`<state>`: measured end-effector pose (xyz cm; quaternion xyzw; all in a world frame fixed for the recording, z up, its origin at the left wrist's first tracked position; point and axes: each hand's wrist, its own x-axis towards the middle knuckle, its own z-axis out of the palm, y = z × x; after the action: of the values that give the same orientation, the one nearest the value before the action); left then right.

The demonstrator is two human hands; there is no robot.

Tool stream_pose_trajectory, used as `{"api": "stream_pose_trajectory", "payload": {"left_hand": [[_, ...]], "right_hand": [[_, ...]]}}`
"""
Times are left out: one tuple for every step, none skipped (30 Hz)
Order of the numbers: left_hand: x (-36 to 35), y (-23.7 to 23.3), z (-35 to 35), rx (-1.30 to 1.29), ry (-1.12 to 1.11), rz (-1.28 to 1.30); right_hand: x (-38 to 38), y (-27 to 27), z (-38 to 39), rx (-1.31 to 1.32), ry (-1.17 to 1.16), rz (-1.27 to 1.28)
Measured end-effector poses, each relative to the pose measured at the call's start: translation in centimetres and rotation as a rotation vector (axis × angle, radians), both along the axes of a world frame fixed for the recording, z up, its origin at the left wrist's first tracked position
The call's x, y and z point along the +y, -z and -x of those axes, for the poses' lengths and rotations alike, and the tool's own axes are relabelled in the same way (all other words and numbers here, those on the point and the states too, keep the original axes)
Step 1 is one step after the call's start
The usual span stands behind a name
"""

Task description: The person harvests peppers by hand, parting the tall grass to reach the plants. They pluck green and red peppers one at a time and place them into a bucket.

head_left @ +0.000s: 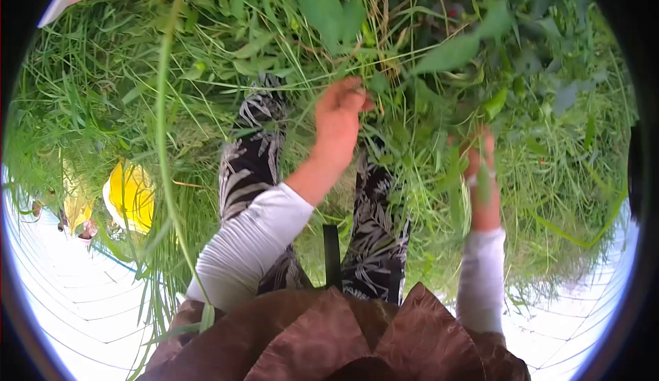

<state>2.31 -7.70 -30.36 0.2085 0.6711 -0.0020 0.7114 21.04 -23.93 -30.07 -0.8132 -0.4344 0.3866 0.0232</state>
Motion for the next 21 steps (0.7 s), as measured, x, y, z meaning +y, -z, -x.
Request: {"api": "stream_pose_trajectory", "payload": {"left_hand": [[0.2, -0.1, -0.1, 0.002, -0.059, 0.007], [0.3, -0.2, -0.1, 0.005, -0.119, 0.019], [0.1, -0.1, 0.0, 0.030, -0.130, 0.048], [0.1, -0.1, 0.3, 0.019, -0.134, 0.030], [0.1, -0.1, 0.5, 0.006, -0.147, 0.045], [0.3, 0.0, 0.5, -0.010, -0.159, 0.059], [0.8, 0.0, 0.4, 0.035, -0.129, 0.111], [0.8, 0.1, 0.5, 0.025, -0.132, 0.100], [0.6, 0.3, 0.7, 0.016, -0.144, 0.093], [0.4, 0.6, 0.9, 0.007, -0.155, 0.086], [0.2, 0.8, 1.1, 0.004, -0.177, 0.093], [0.4, 1.0, 1.1, 0.004, -0.182, 0.085], [0.4, 0.8, 1.2, -0.002, -0.189, 0.115], [0.5, 0.7, 1.2, -0.011, -0.193, 0.146], [0.7, 0.5, 1.1, -0.001, -0.205, 0.143], [0.7, 0.5, 1.1, -0.010, -0.205, 0.142], [0.7, 0.7, 1.1, -0.015, -0.209, 0.140], [0.9, 0.8, 1.1, -0.022, -0.213, 0.135], [1.1, 0.6, 1.2, -0.036, -0.214, 0.131], [1.2, 0.5, 1.3, -0.036, -0.231, 0.132], [1.4, 0.6, 1.4, -0.036, -0.248, 0.132]], "right_hand": [[1.7, -1.2, 1.3, -0.106, -0.228, -0.161], [3.8, -2.3, 2.6, 0.098, -0.078, -0.102], [6.0, -3.0, 3.8, 0.300, 0.071, -0.043], [9.1, -3.0, 4.8, 0.352, 0.073, -0.159], [11.9, -2.1, 5.3, 0.408, 0.075, -0.274], [13.6, 0.1, 5.9, 0.356, 0.174, -0.291], [14.8, 3.2, 6.2, 0.303, 0.275, -0.306], [15.8, 7.4, 6.1, 0.284, 0.381, -0.346], [17.0, 10.8, 5.7, 0.267, 0.488, -0.384], [20.0, 10.5, 4.7, 0.269, 0.359, -0.543], [23.2, 9.8, 3.7, 0.269, 0.227, -0.700], [25.9, 13.2, 2.6, 0.273, 0.222, -0.707], [28.8, 17.9, 1.2, 0.582, -0.263, -0.591], [30.2, 20.4, 0.0, 0.864, -0.750, -0.439], [31.2, 17.3, 0.5, 0.858, -0.748, -0.440], [34.3, 17.8, -3.1, 0.839, -0.674, -0.391], [37.2, 17.2, -7.7, 0.816, -0.605, -0.345], [35.7, 14.0, -12.8, 0.789, -0.537, -0.302], [39.0, 14.0, -17.9, 0.763, -0.467, -0.258], [39.8, 8.4, -13.9, 0.736, -0.395, -0.215], [39.2, 7.4, -13.2, 0.723, -0.401, -0.217]]}}
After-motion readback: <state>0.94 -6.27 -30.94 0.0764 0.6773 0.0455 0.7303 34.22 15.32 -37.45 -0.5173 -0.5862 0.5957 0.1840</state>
